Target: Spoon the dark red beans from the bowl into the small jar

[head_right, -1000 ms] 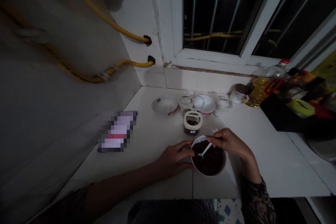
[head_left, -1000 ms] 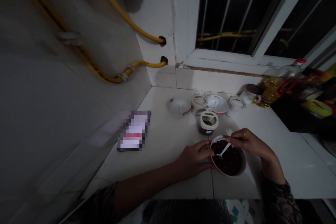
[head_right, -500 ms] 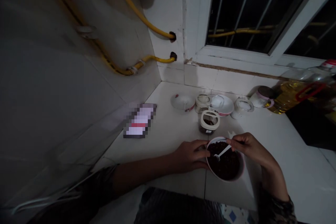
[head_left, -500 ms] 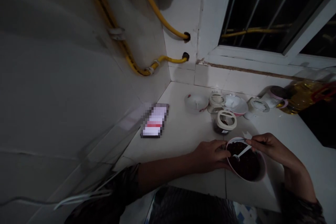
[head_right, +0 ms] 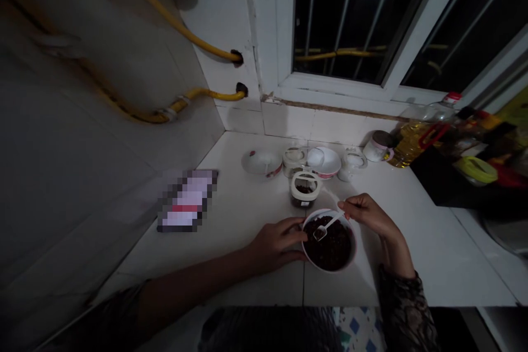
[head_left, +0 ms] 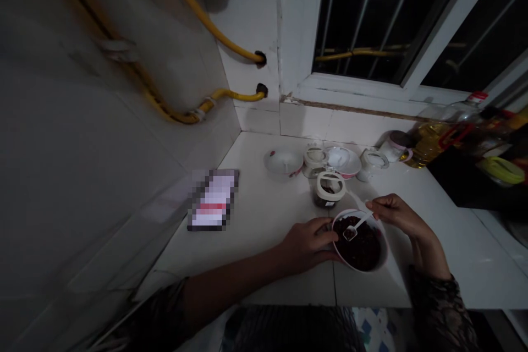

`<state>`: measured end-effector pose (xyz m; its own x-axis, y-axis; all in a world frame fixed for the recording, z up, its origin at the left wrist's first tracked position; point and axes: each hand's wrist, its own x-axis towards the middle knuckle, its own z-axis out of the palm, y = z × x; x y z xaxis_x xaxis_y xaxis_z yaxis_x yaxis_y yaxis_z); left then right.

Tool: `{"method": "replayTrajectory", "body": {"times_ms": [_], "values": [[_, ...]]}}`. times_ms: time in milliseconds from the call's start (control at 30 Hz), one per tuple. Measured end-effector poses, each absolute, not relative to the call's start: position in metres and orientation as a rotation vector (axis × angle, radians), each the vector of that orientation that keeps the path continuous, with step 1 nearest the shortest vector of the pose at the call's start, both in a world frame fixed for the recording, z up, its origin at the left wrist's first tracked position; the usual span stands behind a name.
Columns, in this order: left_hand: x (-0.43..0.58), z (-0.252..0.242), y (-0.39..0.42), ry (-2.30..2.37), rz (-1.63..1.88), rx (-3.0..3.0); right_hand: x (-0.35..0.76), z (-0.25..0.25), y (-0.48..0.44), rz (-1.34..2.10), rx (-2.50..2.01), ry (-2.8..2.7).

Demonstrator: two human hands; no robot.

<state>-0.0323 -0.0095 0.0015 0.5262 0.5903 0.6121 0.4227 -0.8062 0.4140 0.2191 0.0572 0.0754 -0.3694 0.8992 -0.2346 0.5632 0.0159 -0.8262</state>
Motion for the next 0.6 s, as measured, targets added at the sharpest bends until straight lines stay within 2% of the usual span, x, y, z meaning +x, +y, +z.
{"method": "replayTrajectory", "body": {"times_ms": [600], "values": [[-0.033, 0.0034, -0.01, 0.863, 1.108, 2.517, 0.218, 0.0738, 0.058, 1.32, -1.509, -1.932]]}}
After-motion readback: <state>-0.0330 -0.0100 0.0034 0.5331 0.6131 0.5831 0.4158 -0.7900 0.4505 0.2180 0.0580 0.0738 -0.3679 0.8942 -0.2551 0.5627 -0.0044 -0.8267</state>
